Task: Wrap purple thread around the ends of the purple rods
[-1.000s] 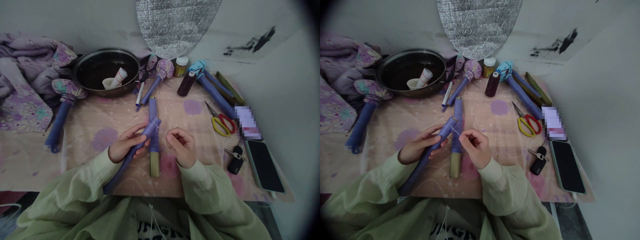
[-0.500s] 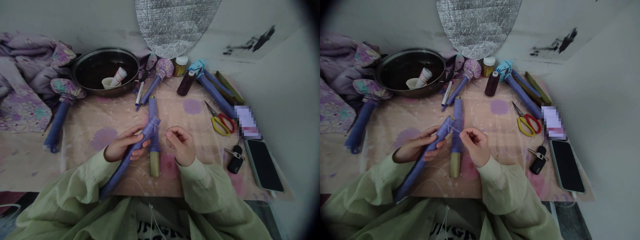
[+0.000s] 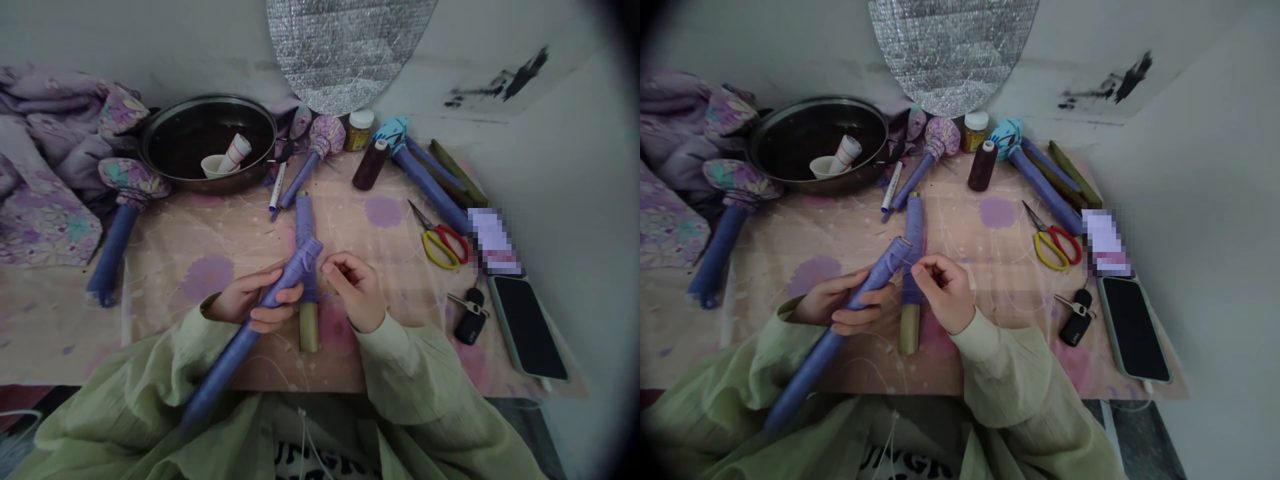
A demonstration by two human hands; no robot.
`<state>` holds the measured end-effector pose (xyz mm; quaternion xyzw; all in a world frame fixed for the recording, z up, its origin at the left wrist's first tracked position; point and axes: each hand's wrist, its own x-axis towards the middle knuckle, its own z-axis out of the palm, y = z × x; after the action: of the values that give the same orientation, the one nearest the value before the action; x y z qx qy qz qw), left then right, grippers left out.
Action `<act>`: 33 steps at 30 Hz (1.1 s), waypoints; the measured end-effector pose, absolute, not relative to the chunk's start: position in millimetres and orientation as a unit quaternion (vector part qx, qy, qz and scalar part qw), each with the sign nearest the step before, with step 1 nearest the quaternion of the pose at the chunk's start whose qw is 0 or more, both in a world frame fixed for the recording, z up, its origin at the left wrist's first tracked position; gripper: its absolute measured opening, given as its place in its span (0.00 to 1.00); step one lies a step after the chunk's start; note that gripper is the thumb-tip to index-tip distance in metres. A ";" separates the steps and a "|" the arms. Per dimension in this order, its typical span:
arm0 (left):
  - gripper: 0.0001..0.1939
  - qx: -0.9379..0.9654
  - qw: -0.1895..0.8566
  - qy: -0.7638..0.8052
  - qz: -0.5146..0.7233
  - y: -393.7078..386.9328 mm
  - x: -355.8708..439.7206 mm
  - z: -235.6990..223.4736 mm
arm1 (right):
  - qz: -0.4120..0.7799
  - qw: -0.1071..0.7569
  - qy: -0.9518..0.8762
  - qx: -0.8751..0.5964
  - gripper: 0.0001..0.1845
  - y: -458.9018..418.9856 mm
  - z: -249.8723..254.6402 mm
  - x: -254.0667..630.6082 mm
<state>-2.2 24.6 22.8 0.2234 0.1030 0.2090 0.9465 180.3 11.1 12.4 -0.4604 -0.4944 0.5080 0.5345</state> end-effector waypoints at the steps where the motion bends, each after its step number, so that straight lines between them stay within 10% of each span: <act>1: 0.08 0.215 0.951 0.099 0.197 24.7 -2.2 21.9 | 0.506 0.534 -0.497 -0.461 0.15 10.9 13.1 180.1; 33: 0.14 0.194 0.911 0.188 0.312 13.8 9.6 -7.2 | 0.520 0.550 -0.475 -0.449 0.05 9.2 14.1 180.1</act>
<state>9.6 13.8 -7.2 0.1939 0.1876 0.3123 0.9109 180.1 9.2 14.1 -0.4490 -0.4749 0.5199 0.5501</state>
